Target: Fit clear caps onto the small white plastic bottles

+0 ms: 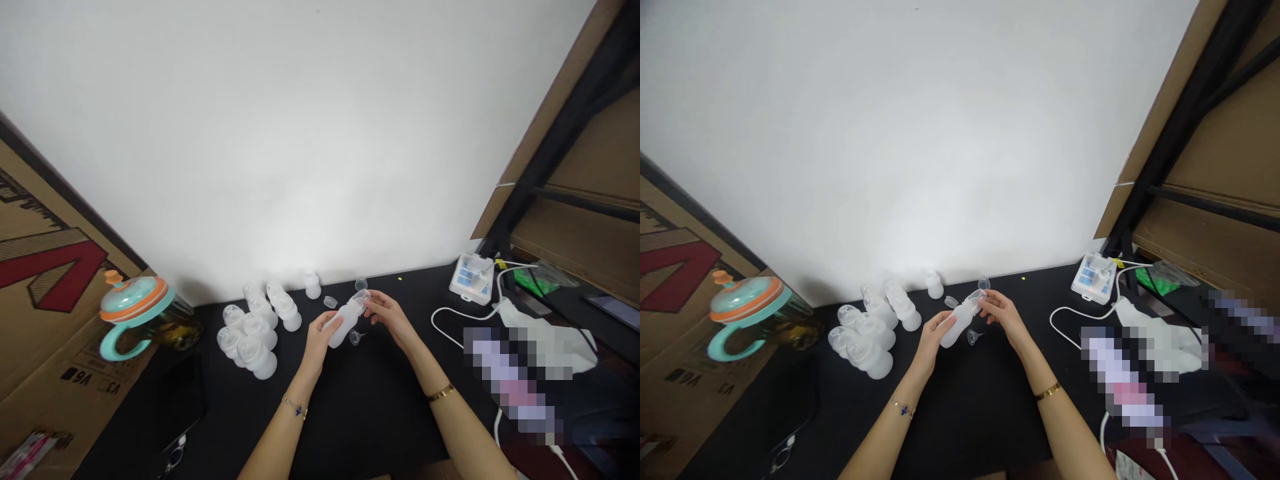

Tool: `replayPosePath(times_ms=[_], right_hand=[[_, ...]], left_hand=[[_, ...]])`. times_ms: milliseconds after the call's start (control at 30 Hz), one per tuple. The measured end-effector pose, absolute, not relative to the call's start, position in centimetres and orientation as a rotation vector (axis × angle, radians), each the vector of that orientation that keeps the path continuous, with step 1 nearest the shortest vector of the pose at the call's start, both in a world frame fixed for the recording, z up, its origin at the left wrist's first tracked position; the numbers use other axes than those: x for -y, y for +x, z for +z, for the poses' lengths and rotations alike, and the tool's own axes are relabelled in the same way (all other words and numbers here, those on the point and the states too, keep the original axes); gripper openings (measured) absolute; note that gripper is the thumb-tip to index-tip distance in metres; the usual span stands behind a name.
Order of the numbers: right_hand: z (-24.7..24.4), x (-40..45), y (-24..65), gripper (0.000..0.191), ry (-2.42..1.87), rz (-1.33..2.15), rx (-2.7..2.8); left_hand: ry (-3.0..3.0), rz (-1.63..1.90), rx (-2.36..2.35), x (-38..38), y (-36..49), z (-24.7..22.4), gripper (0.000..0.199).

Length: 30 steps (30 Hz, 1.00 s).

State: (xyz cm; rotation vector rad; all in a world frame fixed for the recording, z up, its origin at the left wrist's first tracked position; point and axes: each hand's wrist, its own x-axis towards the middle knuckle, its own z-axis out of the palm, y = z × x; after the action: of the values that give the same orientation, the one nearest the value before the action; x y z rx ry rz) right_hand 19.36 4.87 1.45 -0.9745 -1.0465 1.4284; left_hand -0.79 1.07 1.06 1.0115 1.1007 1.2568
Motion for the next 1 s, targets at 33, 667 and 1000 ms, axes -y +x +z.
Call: replayPosePath(times_ms=[33,667,1000], right_hand=[[1.33,-4.92,19.35,0.046,-0.970,1.426,1.048],[0.86,-5.00,19.22,0.055,-0.978,1.382,1.055],[1.10,-4.81,18.59,0.073,-0.978,1.311,1.129]], left_hand=[[1.005,1.257,-1.102,-1.07,-0.79,1.08,0.043],[1.059,1.277,-1.117,-1.35,-1.06,0.83,0.041],[1.081,1.274,-1.124,-1.17,-0.94,1.25,0.041]])
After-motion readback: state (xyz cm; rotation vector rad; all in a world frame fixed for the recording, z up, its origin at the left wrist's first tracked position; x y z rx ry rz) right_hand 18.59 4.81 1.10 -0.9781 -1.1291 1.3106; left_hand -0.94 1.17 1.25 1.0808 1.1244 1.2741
